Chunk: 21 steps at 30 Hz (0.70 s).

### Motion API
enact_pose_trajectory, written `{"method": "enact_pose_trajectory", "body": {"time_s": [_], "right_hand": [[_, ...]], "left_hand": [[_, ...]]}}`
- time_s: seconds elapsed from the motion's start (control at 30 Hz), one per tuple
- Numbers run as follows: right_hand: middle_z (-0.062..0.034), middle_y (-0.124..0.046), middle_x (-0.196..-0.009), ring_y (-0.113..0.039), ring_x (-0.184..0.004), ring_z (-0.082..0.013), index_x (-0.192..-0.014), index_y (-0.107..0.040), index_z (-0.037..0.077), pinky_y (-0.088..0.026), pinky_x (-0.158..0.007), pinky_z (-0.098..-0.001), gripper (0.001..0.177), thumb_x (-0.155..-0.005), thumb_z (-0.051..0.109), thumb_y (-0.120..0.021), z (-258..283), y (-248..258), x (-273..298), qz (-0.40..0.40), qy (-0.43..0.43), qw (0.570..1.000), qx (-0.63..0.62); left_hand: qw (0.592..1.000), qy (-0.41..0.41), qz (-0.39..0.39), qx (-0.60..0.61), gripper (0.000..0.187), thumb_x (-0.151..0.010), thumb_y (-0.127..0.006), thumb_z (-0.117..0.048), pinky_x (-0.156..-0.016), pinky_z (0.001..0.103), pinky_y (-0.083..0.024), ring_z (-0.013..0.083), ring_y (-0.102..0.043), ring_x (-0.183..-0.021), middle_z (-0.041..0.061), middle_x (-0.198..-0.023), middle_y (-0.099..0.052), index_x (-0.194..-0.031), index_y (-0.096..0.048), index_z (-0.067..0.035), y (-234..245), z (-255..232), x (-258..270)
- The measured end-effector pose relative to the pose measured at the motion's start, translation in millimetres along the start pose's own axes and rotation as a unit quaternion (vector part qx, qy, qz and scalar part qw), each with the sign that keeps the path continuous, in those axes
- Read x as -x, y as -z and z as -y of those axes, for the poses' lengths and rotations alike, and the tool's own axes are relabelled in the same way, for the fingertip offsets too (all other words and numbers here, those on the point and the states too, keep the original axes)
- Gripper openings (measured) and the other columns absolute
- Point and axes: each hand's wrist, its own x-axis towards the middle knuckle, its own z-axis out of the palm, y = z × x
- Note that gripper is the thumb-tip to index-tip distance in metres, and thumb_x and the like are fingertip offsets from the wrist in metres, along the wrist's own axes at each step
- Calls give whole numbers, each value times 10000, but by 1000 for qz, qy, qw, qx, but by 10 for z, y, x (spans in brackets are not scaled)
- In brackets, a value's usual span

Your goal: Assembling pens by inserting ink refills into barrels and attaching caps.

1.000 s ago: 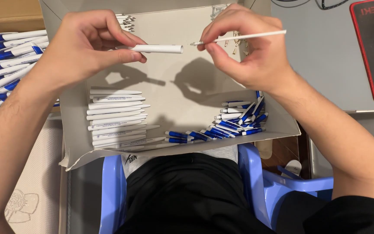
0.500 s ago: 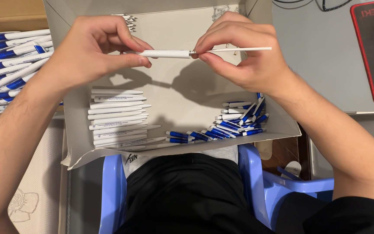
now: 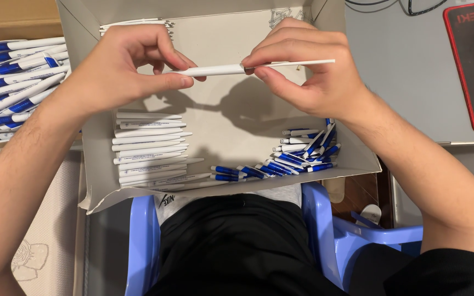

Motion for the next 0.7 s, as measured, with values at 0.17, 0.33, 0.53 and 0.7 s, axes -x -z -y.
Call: {"method": "enact_pose_trajectory", "body": {"time_s": [0.17,0.33,0.53,0.7], "right_hand": [[-219,-719,-1046,-660,-925,-326,-1203,-699,-110,-487,-869,-417,143,-1088,-76,-622,3,13,-7,18,-8,1000,-3],[-210,-690,-1082,-653,-949,-304,-1313,-665,-80,-526,-858,-377,207,-1117,-57,-603,-72,-1,56,37,-31,999,-14],[-170,-643,-1114,-609,-973,-278,-1409,-618,-14,-491,-888,-369,282,-1146,43,-534,-50,4,58,76,-75,994,-24],[-85,-601,-1010,-552,-940,-231,-1514,-538,72,-444,-899,-352,382,-1143,155,-569,-104,-9,65,124,-127,984,-10]], "left_hand": [[998,-7,18,-61,191,-924,-811,-89,-738,227,-474,82,-668,-883,-2,-973,-749,-951,-623,-113,-66,-50,-13],[989,-60,48,-130,209,-922,-757,-72,-791,260,-421,66,-762,-971,-55,-929,-812,-1078,-632,-132,-162,-130,-43],[982,-64,68,-164,233,-953,-701,-139,-801,276,-521,93,-706,-943,-59,-964,-800,-1182,-747,-150,-192,-167,-63],[980,-61,85,-166,193,-938,-712,-122,-775,288,-550,102,-723,-937,-68,-951,-795,-1123,-744,-166,-218,-112,-70]]}}
